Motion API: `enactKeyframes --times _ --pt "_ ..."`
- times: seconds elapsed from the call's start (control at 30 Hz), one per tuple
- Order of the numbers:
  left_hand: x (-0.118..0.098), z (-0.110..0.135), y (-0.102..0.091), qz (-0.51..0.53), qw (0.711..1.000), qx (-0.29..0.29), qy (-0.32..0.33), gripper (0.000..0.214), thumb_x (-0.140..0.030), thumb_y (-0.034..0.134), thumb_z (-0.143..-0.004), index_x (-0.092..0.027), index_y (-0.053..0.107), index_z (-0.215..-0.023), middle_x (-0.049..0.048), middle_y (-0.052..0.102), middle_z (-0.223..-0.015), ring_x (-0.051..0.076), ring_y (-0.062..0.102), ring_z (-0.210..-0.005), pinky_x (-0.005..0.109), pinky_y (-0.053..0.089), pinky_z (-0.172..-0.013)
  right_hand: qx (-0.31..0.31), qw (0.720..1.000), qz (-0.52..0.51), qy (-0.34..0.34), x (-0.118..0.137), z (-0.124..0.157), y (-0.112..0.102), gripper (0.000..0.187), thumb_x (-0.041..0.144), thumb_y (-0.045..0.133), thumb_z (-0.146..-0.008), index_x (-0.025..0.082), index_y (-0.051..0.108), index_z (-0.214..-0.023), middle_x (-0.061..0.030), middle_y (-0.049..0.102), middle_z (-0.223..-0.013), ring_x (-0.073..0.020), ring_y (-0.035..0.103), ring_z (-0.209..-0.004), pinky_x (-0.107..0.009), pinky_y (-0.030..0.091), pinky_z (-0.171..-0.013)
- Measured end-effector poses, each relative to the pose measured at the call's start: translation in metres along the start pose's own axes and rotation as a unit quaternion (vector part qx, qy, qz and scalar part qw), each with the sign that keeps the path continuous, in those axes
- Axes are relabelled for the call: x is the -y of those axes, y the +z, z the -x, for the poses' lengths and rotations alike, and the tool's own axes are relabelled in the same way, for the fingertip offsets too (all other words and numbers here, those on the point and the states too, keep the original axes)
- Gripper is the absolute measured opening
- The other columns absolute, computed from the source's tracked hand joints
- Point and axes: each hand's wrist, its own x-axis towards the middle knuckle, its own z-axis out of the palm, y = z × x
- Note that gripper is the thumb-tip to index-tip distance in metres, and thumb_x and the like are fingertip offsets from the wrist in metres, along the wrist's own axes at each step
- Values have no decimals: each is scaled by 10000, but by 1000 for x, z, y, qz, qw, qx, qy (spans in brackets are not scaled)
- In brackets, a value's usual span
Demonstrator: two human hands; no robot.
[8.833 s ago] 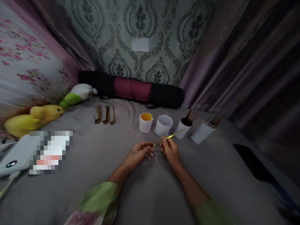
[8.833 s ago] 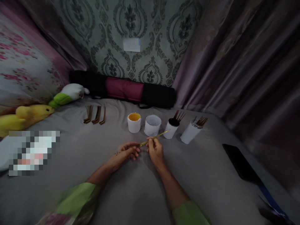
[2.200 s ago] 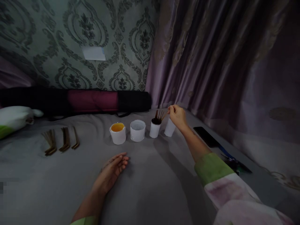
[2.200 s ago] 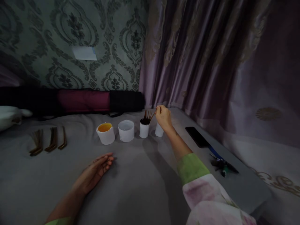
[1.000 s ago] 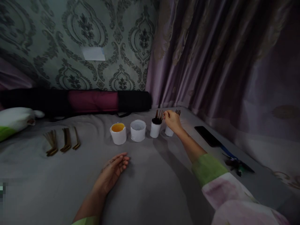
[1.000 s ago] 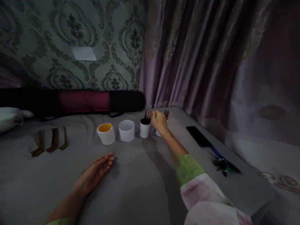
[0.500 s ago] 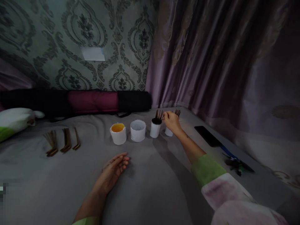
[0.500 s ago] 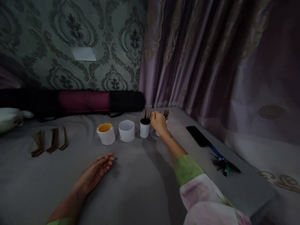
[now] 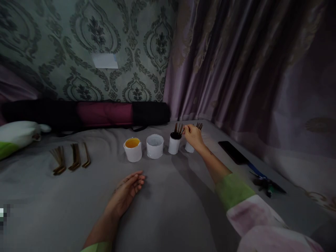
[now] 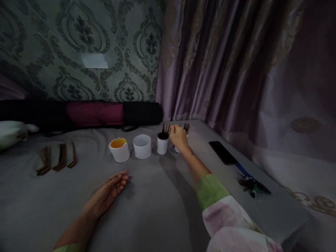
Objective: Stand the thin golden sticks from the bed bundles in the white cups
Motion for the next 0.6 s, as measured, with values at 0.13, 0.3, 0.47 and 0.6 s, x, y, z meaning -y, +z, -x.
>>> enactKeyframes --times 0.13,0.3,0.47,0.6 --pt "-1 2 2 -1 1000 -10 1 163 -77 555 -732 -86 616 -882 79 649 -747 90 583 -586 178 476 -529 -4 1000 -5 -2 0 1 -1 297 268 339 -842 166 613 -792 -35 648 -670 -153 590 -675 -257 388 -663" --pt "-2 3 3 2 1000 -12 0 166 -79 556 -729 -82 615 -884 83 648 -745 96 586 -591 185 479 -539 -5 1000 -1 1 0 0 -2 303 270 339 -844 168 612 -760 -37 650 -673 -160 588 -668 -262 384 -648" --pt "-2 2 2 -4 1000 -6 3 180 -87 567 -725 -84 614 -899 82 649 -762 93 583 -603 183 475 -542 -12 1000 1 4 0 -1 -3 301 269 343 -842 169 614 -758 -33 655 -671 -156 584 -645 -260 380 -629" --pt "0 1 -1 -2 1000 -1 1 186 -94 576 -723 -87 609 -906 74 645 -757 89 578 -603 180 471 -545 -14 1000 -3 0 0 -2 -5 302 266 342 -844 159 614 -768 -38 655 -675 -146 578 -620 -254 381 -615"
